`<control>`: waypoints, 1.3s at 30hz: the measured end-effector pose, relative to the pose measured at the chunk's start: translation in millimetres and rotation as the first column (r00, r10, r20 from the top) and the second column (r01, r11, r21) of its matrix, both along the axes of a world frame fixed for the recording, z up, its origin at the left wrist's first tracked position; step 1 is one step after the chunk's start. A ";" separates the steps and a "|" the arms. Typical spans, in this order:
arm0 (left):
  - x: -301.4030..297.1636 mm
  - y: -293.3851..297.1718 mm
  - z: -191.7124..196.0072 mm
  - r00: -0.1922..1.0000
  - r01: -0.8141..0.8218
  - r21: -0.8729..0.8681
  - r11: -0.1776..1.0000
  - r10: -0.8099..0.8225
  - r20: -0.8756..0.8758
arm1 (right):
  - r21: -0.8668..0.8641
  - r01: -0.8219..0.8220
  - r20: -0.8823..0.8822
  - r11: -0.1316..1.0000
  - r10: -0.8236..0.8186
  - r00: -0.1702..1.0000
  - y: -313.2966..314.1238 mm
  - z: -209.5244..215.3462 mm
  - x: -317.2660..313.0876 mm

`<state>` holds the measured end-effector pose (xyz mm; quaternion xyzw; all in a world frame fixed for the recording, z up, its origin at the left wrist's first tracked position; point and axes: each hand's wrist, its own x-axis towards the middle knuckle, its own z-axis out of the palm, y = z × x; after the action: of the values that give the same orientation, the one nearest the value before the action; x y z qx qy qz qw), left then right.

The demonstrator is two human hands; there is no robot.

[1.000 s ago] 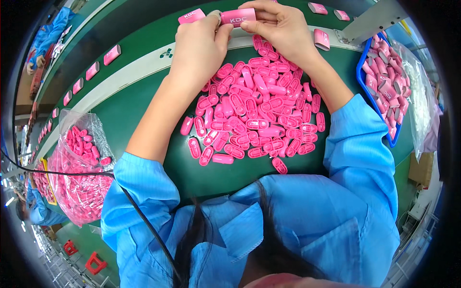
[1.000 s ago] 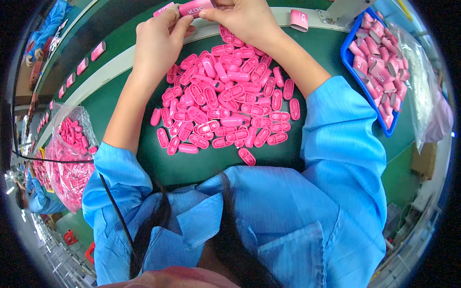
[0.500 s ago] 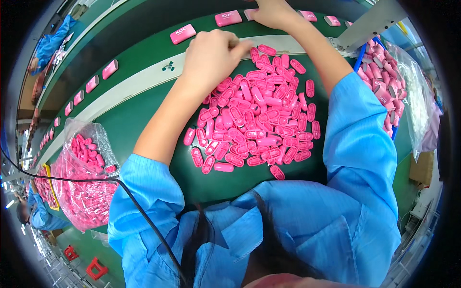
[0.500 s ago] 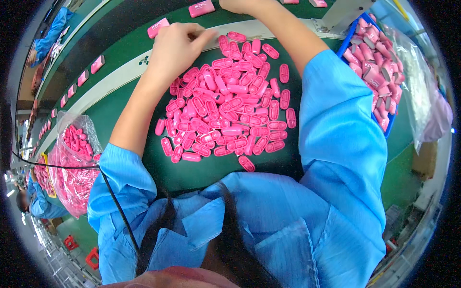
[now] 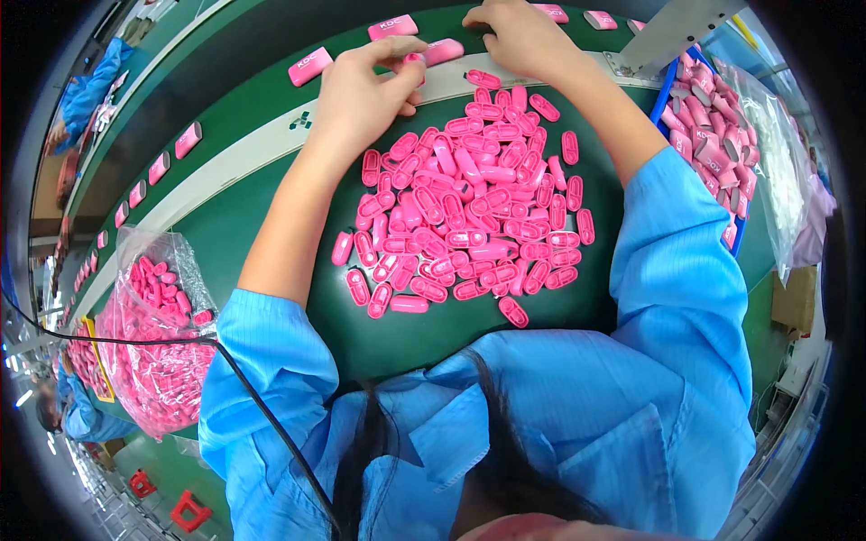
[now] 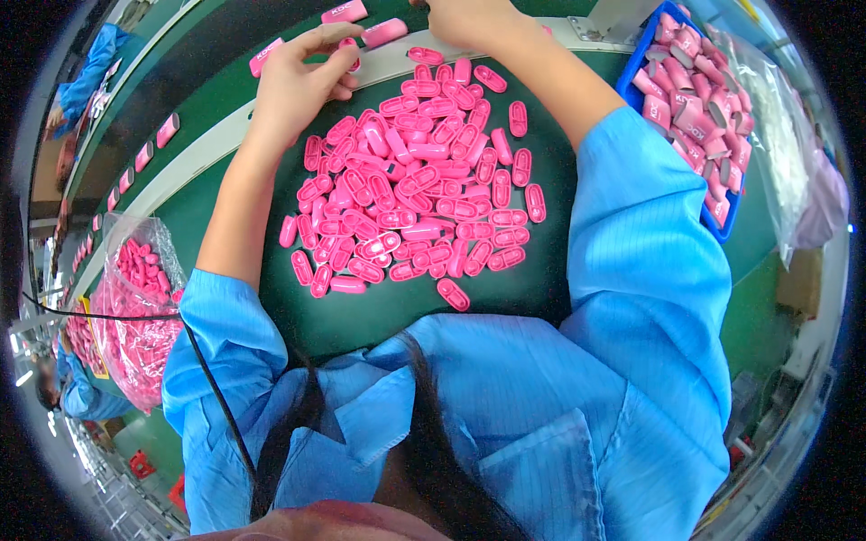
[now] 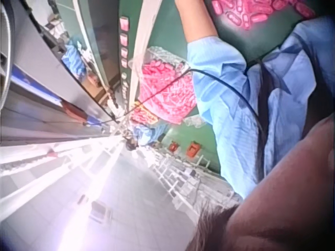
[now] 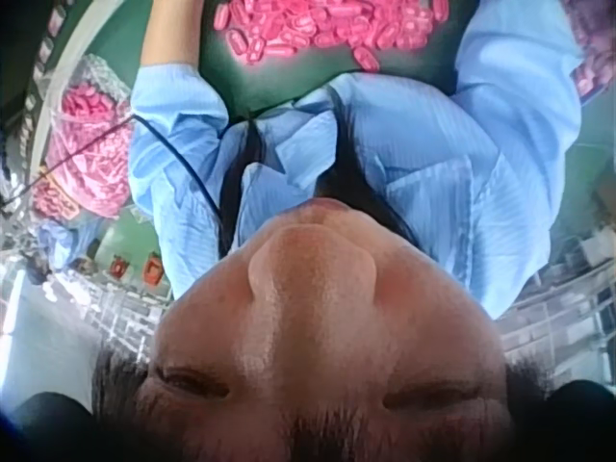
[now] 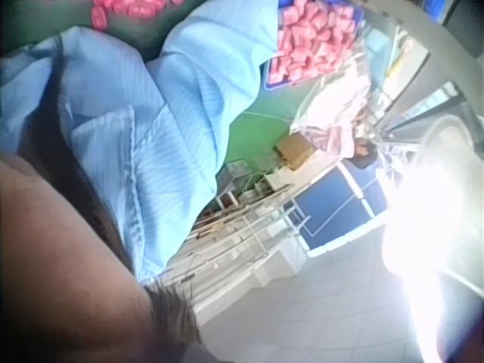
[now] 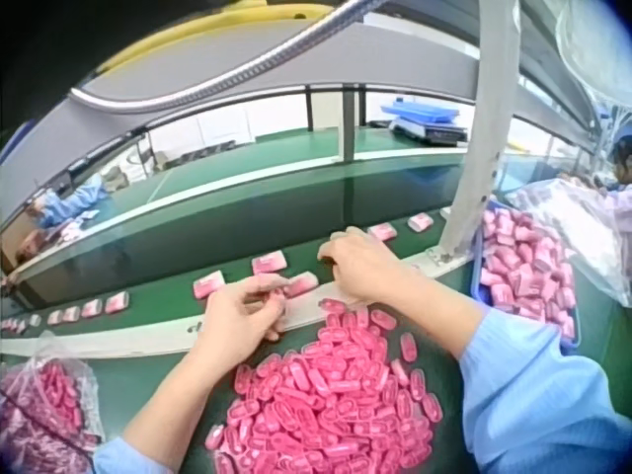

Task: The person assembles small pink plastic components by hand on a green workbench. They pick up two separate pieces, snap them together to form a single unit, and place the finished item onto a moving conveyor belt. The process is repeated continuously as the person refills their supply from a nearby bag.

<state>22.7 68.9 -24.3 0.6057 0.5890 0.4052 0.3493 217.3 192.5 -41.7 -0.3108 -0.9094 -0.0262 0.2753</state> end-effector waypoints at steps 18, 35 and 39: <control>-43.7 9.8 -19.8 0.839 0.021 -0.080 0.997 0.026 0.544 | -0.741 -0.348 -0.448 0.574 -0.037 0.893 -27.9 5.5 -21.0; -9.1 -7.9 -5.5 0.988 -0.088 0.077 0.993 0.077 0.135 | -0.719 -0.558 -0.647 0.414 -0.105 0.755 -51.1 -5.3 -8.7; -1.7 -11.2 -16.3 0.988 -0.141 0.277 0.950 0.155 -0.028 | -0.706 -0.523 -0.628 0.478 -0.081 0.774 -63.8 5.7 -12.8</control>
<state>21.1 57.7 -40.6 0.6121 0.5794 0.4928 0.2161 204.5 128.7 -36.0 -0.2681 -0.7013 0.5597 0.3507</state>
